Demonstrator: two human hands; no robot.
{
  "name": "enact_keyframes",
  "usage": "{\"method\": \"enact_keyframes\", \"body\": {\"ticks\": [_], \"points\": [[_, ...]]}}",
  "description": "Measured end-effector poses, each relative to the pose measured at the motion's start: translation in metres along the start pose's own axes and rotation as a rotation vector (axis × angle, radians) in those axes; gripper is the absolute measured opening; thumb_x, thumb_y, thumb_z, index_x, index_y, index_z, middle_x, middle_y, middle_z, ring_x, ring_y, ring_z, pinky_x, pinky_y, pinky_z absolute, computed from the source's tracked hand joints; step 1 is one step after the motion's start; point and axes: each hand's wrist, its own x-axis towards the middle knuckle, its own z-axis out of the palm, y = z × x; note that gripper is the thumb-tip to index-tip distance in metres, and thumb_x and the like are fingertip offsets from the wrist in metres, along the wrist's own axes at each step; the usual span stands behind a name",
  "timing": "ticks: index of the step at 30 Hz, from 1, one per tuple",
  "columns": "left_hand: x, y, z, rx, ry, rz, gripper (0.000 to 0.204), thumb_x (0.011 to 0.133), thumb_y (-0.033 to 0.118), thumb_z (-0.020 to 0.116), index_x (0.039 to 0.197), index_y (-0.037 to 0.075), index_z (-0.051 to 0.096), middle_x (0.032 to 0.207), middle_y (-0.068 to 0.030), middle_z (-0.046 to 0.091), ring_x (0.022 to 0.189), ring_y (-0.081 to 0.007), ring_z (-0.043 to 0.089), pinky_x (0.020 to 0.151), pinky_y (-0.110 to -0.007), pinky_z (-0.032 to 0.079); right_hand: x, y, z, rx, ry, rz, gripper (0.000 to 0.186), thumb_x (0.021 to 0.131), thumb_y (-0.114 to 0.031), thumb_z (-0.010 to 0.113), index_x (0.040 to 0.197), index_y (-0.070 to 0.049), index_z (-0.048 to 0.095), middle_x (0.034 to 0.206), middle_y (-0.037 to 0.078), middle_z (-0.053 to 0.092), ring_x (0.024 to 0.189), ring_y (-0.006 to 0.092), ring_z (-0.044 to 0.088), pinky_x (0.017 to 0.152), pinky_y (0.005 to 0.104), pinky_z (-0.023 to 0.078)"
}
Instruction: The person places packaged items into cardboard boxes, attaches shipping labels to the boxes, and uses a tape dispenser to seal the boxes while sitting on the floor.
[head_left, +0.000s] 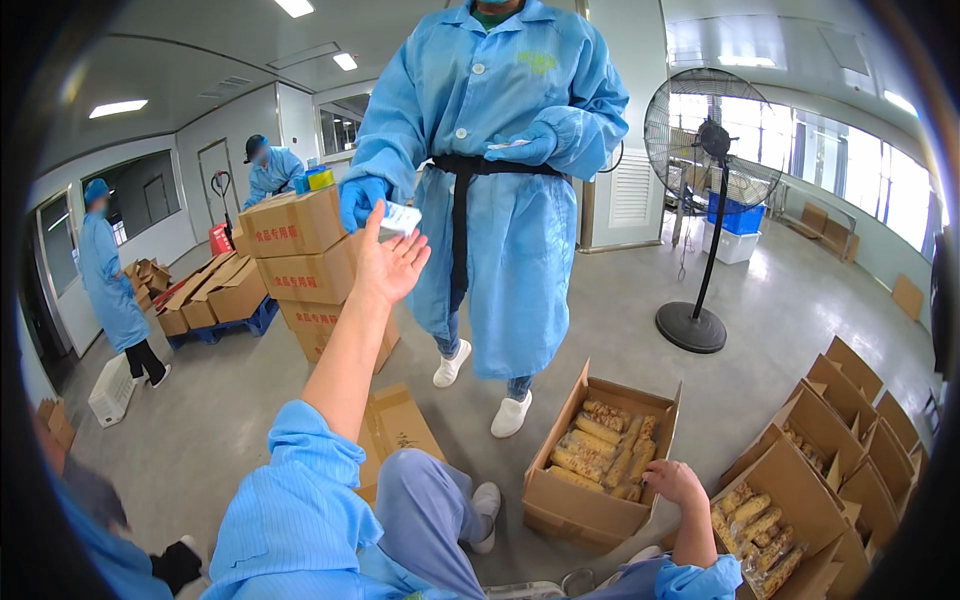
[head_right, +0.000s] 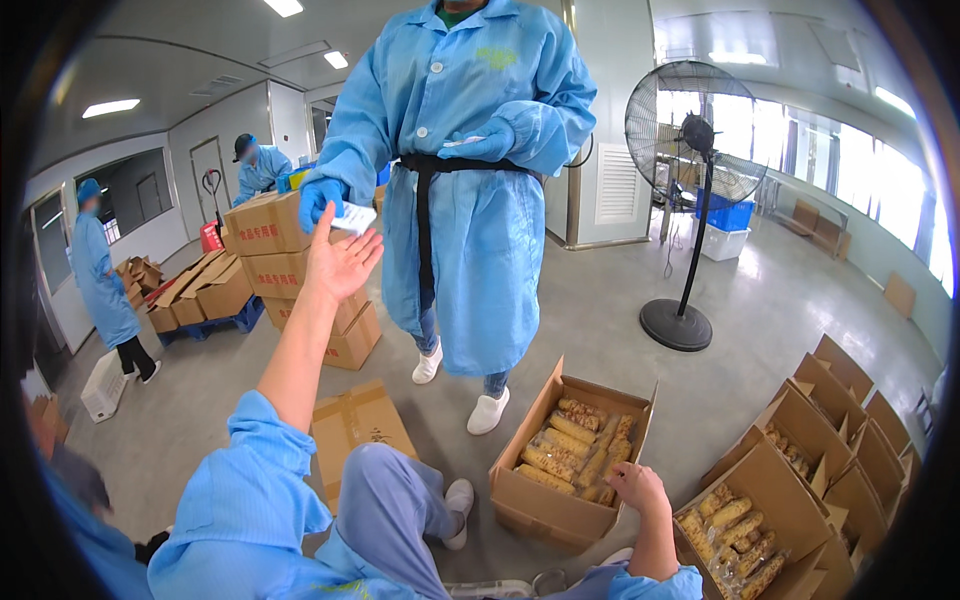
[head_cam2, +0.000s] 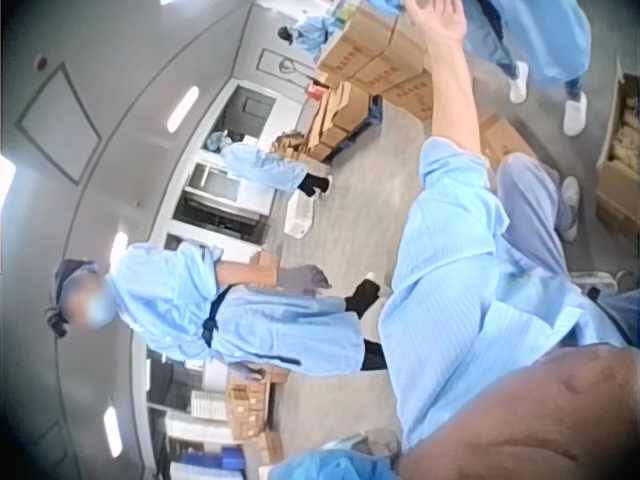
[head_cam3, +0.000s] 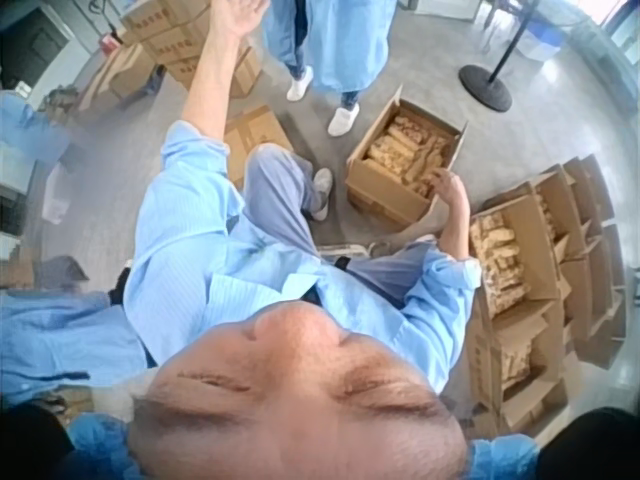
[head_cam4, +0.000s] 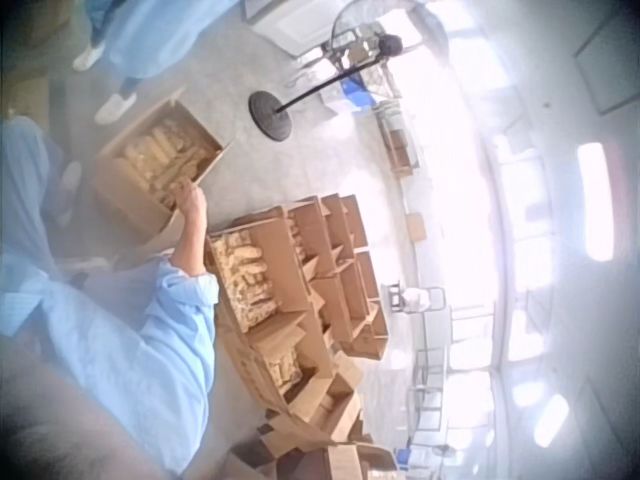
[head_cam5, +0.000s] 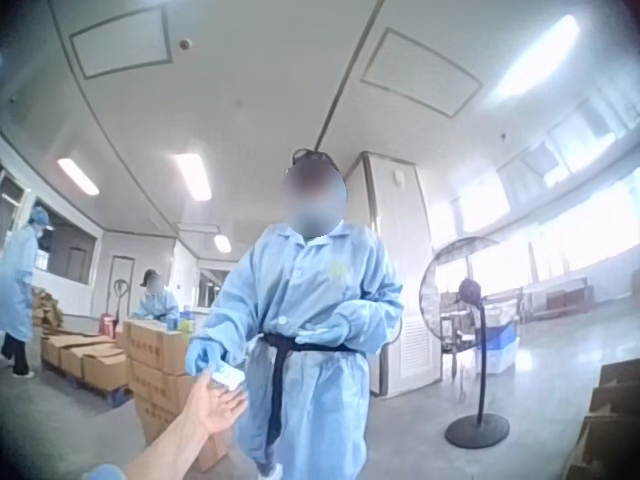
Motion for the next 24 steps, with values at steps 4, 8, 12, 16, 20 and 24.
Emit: {"method": "enact_keyframes", "body": {"ticks": [4, 8, 12, 16, 20, 24], "points": [[0.016, 0.005, -0.027, -0.139, -0.109, -0.016, 0.046, 0.082, 0.023, 0.062, 0.115, -0.004, 0.045, 0.113, -0.0177, 0.054, 0.11, -0.0315, 0.052, 0.095, -0.04, 0.043, -0.001, -0.005, 0.002, -0.058, -0.016, -0.054, 0.032, 0.081, -0.03, 0.057, 0.099, -0.005, 0.064, 0.077, 0.014, 0.067, 0.077, 0.0282, 0.065, 0.071, 0.0376, 0.05], [0.014, -0.007, -0.04, -0.135, -0.123, -0.009, 0.029, 0.089, 0.01, 0.05, 0.115, -0.004, 0.045, 0.111, -0.0152, 0.059, 0.105, -0.0316, 0.056, 0.088, -0.039, 0.05, -0.006, -0.005, 0.005, -0.028, -0.013, -0.021, 0.031, 0.081, -0.031, 0.057, 0.1, -0.008, 0.064, 0.084, 0.015, 0.065, 0.083, 0.0312, 0.062, 0.074, 0.0402, 0.049], [0.013, -0.016, -0.045, -0.066, -0.153, 0.037, 0.031, 0.089, 0.002, 0.047, 0.119, -0.007, 0.041, 0.116, -0.0163, 0.055, 0.114, -0.0336, 0.05, 0.095, -0.04, 0.048, 0.001, -0.001, 0.014, 0.007, -0.073, 0.047, 0.029, 0.08, -0.034, 0.057, 0.101, -0.015, 0.064, 0.097, 0.015, 0.063, 0.093, 0.035, 0.059, 0.079, 0.0437, 0.048], [0.017, -0.006, -0.055, 0.019, -0.242, -0.01, 0.031, 0.088, -0.001, 0.047, 0.118, -0.01, 0.042, 0.118, -0.0198, 0.052, 0.117, -0.0325, 0.048, 0.097, -0.039, 0.046, 0.008, -0.002, 0.014, 0.061, -0.039, -0.046, 0.024, 0.081, -0.03, 0.055, 0.094, -0.012, 0.061, 0.092, 0.015, 0.063, 0.087, 0.0367, 0.057, 0.073, 0.0457, 0.047], [-0.009, -0.017, -0.072, 0.152, -0.216, -0.09, 0.039, 0.092, 0.0, 0.04, 0.129, -0.007, 0.034, 0.124, -0.0182, 0.049, 0.12, -0.0298, 0.046, 0.099, -0.036, 0.044, 0.011, -0.013, 0.023, 0.115, -0.075, -0.003, 0.028, 0.082, -0.032, 0.055, 0.1, -0.012, 0.063, 0.095, 0.015, 0.063, 0.09, 0.0355, 0.058, 0.078, 0.0423, 0.047], [-0.085, -0.054, -0.061, 0.342, -0.32, -0.371, 0.045, 0.093, 0.005, 0.042, 0.135, -0.003, 0.03, 0.111, -0.0127, 0.056, 0.104, -0.0231, 0.057, 0.092, -0.032, 0.049, -0.005, -0.02, 0.015, 0.114, -0.109, 0.07, 0.033, 0.083, -0.03, 0.054, 0.107, -0.009, 0.062, 0.099, 0.017, 0.064, 0.095, 0.0343, 0.059, 0.083, 0.0399, 0.046]]}}
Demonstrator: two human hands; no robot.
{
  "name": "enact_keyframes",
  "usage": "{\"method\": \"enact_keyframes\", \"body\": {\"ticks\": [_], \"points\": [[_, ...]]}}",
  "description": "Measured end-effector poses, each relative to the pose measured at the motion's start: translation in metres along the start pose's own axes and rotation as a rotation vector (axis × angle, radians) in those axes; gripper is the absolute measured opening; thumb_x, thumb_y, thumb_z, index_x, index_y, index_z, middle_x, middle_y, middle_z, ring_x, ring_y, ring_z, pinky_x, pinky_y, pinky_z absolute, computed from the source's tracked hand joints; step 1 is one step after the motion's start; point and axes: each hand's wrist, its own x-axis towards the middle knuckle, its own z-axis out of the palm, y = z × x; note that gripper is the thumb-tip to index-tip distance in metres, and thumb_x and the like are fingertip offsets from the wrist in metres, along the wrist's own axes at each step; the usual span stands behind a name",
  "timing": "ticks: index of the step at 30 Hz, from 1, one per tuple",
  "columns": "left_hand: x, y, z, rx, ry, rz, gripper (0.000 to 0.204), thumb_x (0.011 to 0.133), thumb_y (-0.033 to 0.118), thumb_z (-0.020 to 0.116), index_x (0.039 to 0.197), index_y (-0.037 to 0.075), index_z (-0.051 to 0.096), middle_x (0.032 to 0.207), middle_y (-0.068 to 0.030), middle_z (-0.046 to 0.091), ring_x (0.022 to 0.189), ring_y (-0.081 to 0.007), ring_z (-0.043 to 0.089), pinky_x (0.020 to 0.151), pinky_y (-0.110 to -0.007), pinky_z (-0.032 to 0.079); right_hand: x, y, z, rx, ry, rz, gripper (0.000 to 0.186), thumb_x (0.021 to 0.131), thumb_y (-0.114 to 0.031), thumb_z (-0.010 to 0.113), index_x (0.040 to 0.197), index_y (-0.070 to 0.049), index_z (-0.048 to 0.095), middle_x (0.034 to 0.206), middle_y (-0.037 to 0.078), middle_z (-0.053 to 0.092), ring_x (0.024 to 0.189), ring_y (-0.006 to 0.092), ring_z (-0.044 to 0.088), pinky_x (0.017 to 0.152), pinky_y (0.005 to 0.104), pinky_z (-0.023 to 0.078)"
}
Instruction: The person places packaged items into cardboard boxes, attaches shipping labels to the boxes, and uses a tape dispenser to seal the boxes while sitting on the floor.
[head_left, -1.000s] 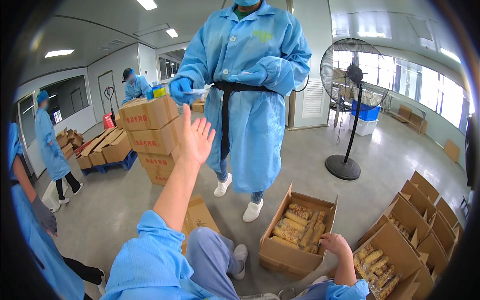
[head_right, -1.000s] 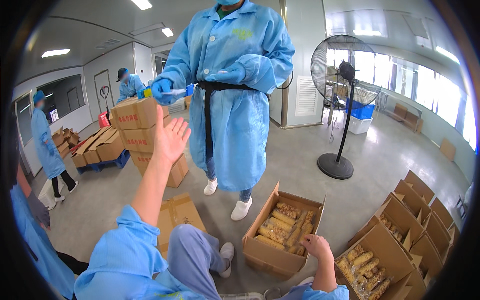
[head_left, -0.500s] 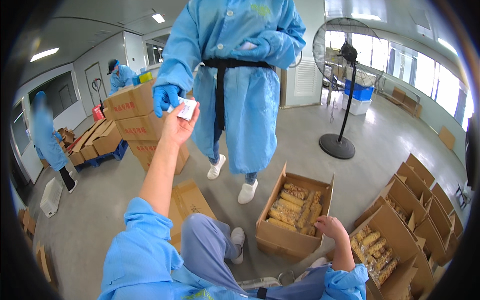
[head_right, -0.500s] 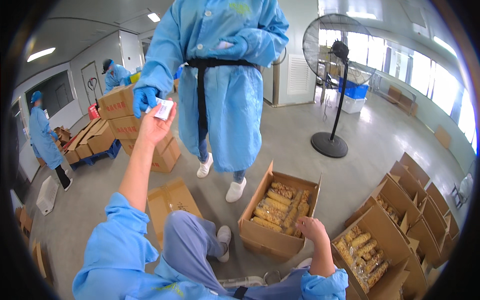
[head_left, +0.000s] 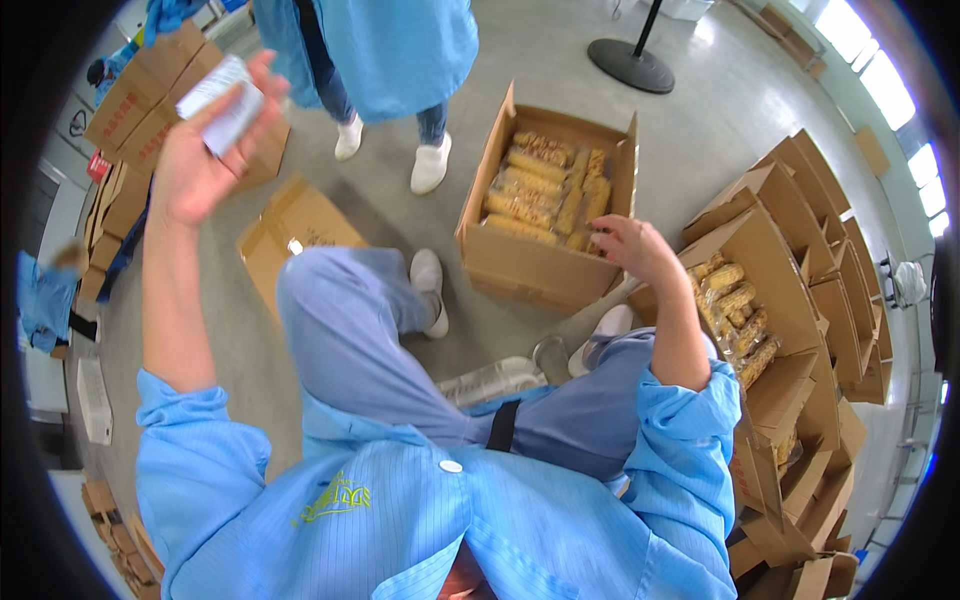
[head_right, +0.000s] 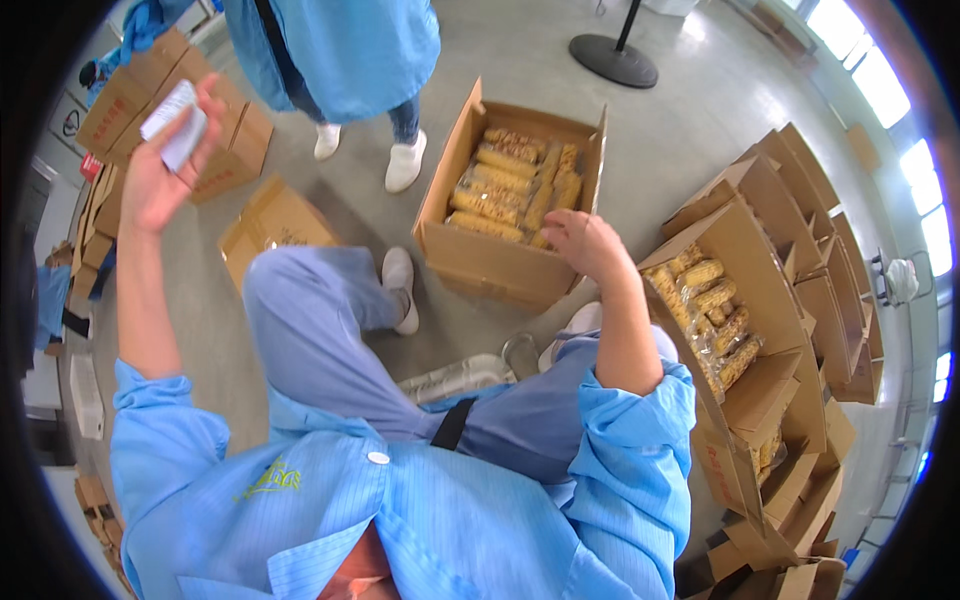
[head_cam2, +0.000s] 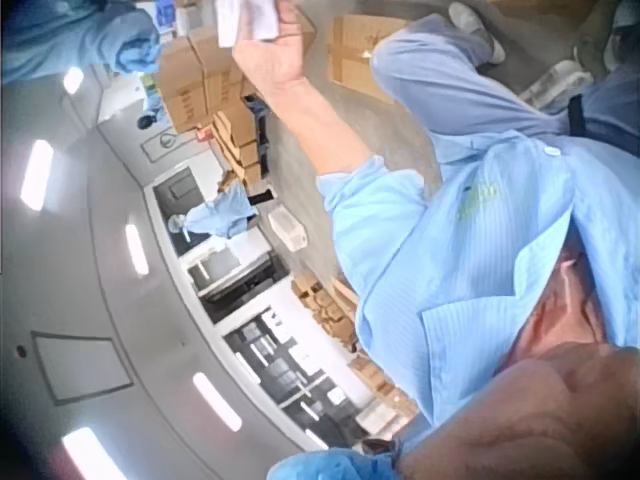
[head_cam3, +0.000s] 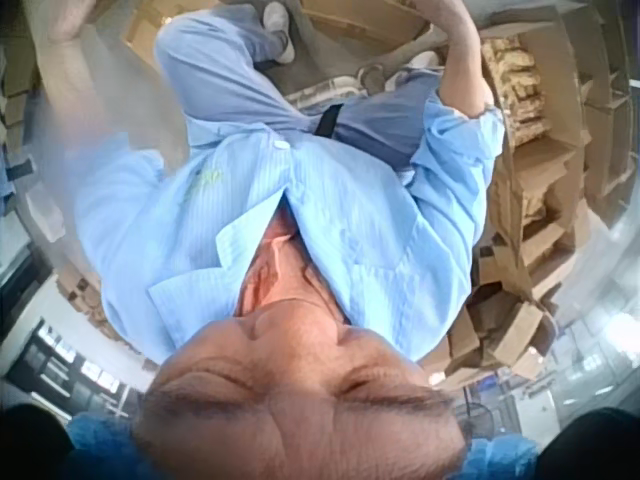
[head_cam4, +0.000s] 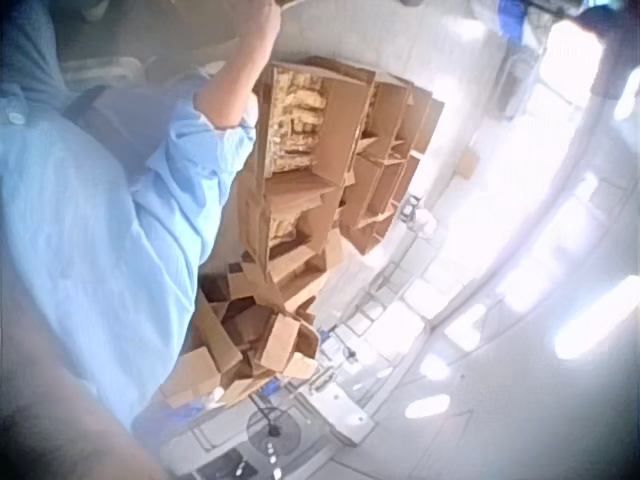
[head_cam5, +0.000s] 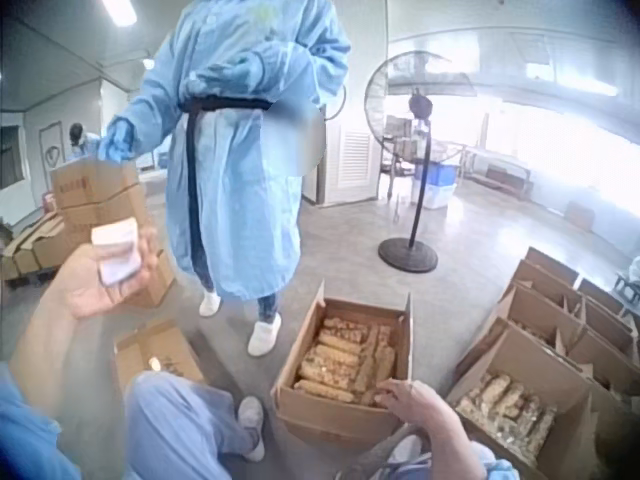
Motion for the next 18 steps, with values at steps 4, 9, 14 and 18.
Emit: {"method": "enact_keyframes", "body": {"ticks": [4, 9, 14, 18], "points": [[-0.082, -0.059, 0.029, 0.277, -0.051, -0.435, 0.051, 0.082, 0.017, 0.055, 0.125, -0.007, 0.041, 0.08, -0.0157, 0.063, 0.076, -0.032, 0.064, 0.071, -0.04, 0.052, -0.011, -0.022, 0.013, -0.004, -0.032, -0.063, 0.033, 0.084, -0.027, 0.055, 0.11, -0.008, 0.06, 0.096, 0.018, 0.064, 0.092, 0.0344, 0.059, 0.082, 0.0404, 0.046], [-0.184, -0.058, -0.002, 0.129, -0.096, -0.813, 0.042, 0.085, 0.013, 0.051, 0.12, -0.009, 0.045, 0.076, -0.018, 0.063, 0.072, -0.0305, 0.064, 0.071, -0.04, 0.049, -0.024, -0.064, 0.029, -0.069, -0.129, -0.174, 0.031, 0.083, -0.024, 0.057, 0.109, -0.007, 0.059, 0.089, 0.016, 0.065, 0.087, 0.0337, 0.06, 0.076, 0.0411, 0.046], [-0.301, -0.088, -0.015, 0.105, -0.141, -1.039, 0.036, 0.083, 0.016, 0.05, 0.117, 0.003, 0.052, 0.085, -0.0066, 0.061, 0.082, -0.0145, 0.057, 0.074, -0.03, 0.045, -0.033, -0.087, 0.043, -0.081, -0.178, -0.239, 0.032, 0.083, -0.023, 0.058, 0.111, -0.007, 0.058, 0.085, 0.015, 0.065, 0.084, 0.0327, 0.061, 0.076, 0.0409, 0.046], [-0.35, -0.131, -0.013, 0.175, 0.237, -1.038, 0.031, 0.083, 0.016, 0.048, 0.11, 0.005, 0.054, 0.099, -0.0045, 0.056, 0.087, -0.0131, 0.052, 0.079, -0.027, 0.043, -0.032, -0.093, 0.049, -0.116, -0.179, -0.274, 0.033, 0.083, -0.023, 0.058, 0.112, -0.008, 0.058, 0.088, 0.015, 0.065, 0.087, 0.0325, 0.06, 0.077, 0.0403, 0.047]]}}
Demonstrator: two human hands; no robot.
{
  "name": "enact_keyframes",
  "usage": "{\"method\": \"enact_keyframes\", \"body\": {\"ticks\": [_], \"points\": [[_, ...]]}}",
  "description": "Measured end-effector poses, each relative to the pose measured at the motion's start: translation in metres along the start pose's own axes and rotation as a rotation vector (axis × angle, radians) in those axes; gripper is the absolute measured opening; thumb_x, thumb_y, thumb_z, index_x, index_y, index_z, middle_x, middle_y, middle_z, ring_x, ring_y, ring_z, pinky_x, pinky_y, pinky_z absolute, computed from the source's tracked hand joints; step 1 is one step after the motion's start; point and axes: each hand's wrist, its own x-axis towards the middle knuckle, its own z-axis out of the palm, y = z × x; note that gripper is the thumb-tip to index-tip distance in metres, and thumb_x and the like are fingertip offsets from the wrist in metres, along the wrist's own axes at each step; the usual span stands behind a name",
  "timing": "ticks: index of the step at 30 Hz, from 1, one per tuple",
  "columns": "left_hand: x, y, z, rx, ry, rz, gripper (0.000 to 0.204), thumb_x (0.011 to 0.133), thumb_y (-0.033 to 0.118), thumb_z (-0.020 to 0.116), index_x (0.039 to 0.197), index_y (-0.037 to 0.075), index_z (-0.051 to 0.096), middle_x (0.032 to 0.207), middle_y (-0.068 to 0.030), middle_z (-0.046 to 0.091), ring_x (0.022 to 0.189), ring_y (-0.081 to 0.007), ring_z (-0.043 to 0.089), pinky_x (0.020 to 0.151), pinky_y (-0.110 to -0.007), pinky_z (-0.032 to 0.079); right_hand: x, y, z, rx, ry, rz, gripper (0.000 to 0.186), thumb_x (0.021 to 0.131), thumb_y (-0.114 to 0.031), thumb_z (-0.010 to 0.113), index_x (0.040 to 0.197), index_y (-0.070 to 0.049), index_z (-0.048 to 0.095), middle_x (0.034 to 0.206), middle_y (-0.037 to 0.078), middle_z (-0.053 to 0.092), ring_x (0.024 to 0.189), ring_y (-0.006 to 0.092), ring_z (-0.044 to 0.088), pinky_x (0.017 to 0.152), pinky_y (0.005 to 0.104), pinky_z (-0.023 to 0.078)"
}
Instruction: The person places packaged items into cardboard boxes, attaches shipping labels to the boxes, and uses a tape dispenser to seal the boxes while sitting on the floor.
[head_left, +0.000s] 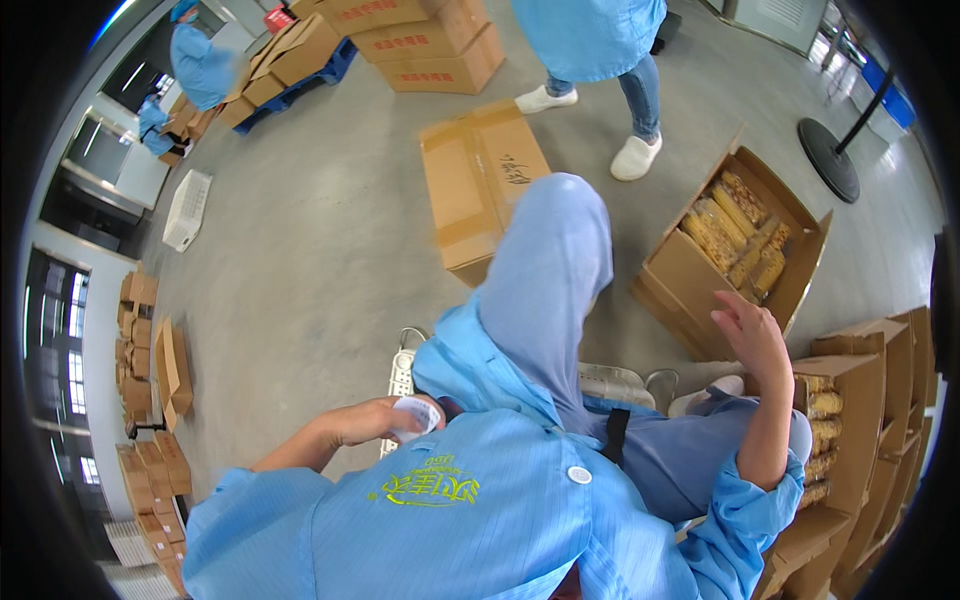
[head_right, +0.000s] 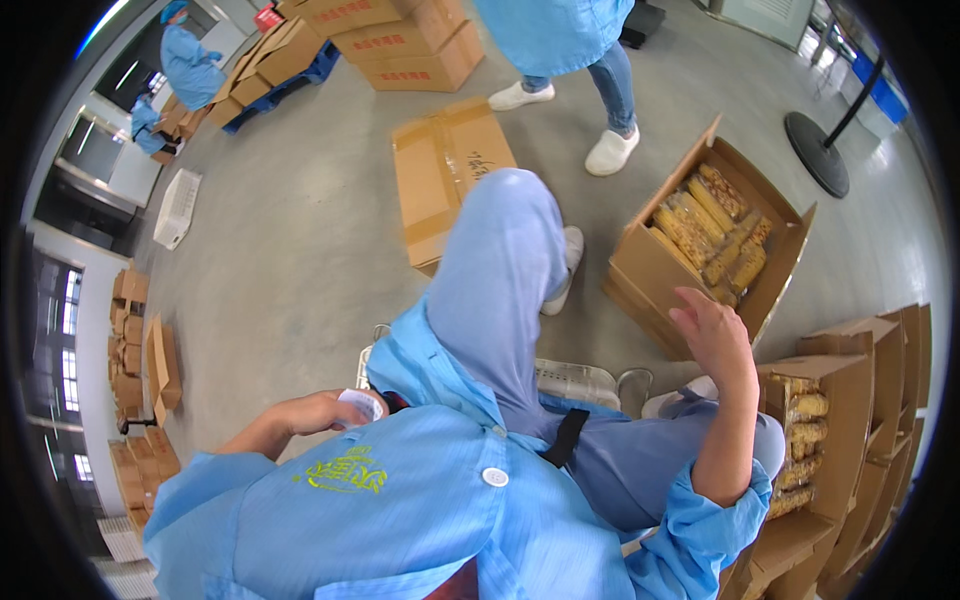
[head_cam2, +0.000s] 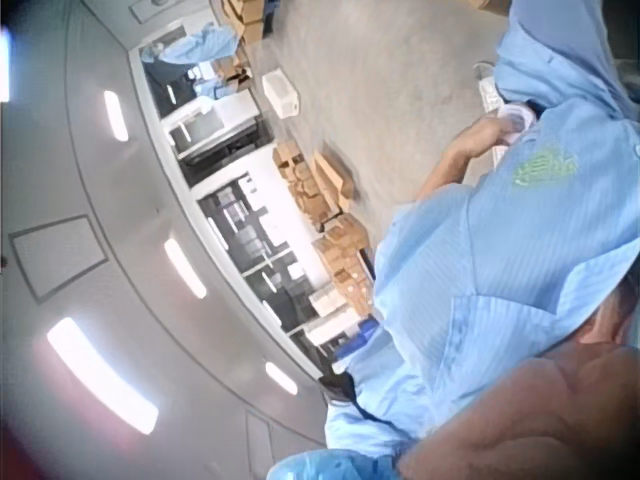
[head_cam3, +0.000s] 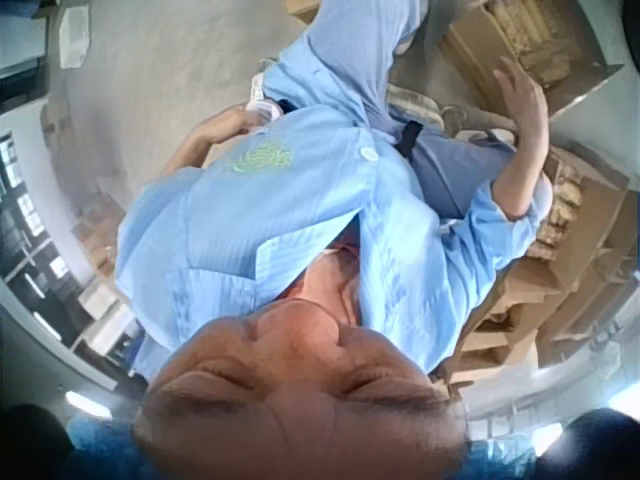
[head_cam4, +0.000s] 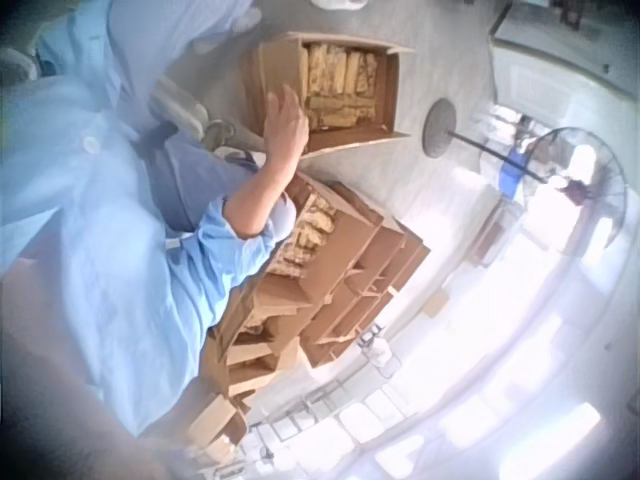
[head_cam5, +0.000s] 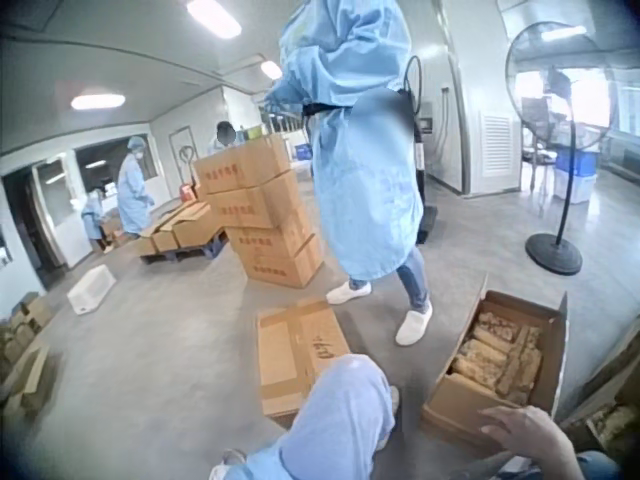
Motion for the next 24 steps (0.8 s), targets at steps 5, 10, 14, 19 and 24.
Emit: {"method": "enact_keyframes", "body": {"ticks": [5, 10, 14, 19, 24], "points": [[0.03, -0.062, -0.019, 0.41, 0.121, 0.409, 0.025, 0.086, 0.016, 0.046, 0.102, 0.0, 0.056, 0.098, -0.0131, 0.058, 0.092, -0.0218, 0.054, 0.083, -0.03, 0.043, 0.004, -0.001, 0.001, -0.002, 0.031, -0.03, 0.033, 0.082, -0.021, 0.058, 0.111, -0.005, 0.058, 0.085, 0.016, 0.065, 0.084, 0.0323, 0.061, 0.076, 0.0386, 0.047], [0.017, -0.059, 0.007, 0.756, 0.455, 0.462, 0.027, 0.09, 0.019, 0.046, 0.108, 0.001, 0.056, 0.093, -0.013, 0.06, 0.088, -0.0237, 0.058, 0.084, -0.032, 0.044, 0.005, -0.005, 0.007, 0.047, 0.039, -0.07, 0.033, 0.081, -0.021, 0.058, 0.11, -0.004, 0.058, 0.085, 0.017, 0.065, 0.082, 0.0326, 0.061, 0.076, 0.0385, 0.047], [0.014, -0.014, 0.027, 0.152, 0.425, 0.512, 0.027, 0.094, 0.02, 0.044, 0.111, 0.003, 0.057, 0.091, -0.0083, 0.06, 0.084, -0.0172, 0.058, 0.08, -0.031, 0.047, -0.004, 0.0, 0.003, -0.007, 0.046, -0.041, 0.031, 0.082, -0.025, 0.058, 0.11, -0.009, 0.06, 0.086, 0.015, 0.066, 0.085, 0.0329, 0.061, 0.077, 0.042, 0.047], [0.005, 0.017, 0.029, -0.071, 0.384, 0.594, 0.027, 0.095, 0.02, 0.044, 0.115, 0.004, 0.052, 0.086, -0.0082, 0.061, 0.078, -0.0155, 0.058, 0.075, -0.03, 0.049, -0.008, 0.0, 0.014, -0.008, 0.05, -0.063, 0.032, 0.083, -0.028, 0.058, 0.109, -0.011, 0.06, 0.086, 0.014, 0.066, 0.085, 0.0322, 0.061, 0.078, 0.0425, 0.047], [0.05, 0.048, 0.003, -0.164, 0.431, 0.682, 0.027, 0.094, 0.023, 0.046, 0.106, -0.001, 0.049, 0.091, -0.0172, 0.064, 0.076, -0.0222, 0.064, 0.068, -0.033, 0.053, -0.021, 0.02, 0.012, -0.056, 0.118, -0.032, 0.032, 0.082, -0.025, 0.058, 0.11, -0.009, 0.06, 0.086, 0.016, 0.065, 0.083, 0.033, 0.062, 0.076, 0.0404, 0.048]]}}
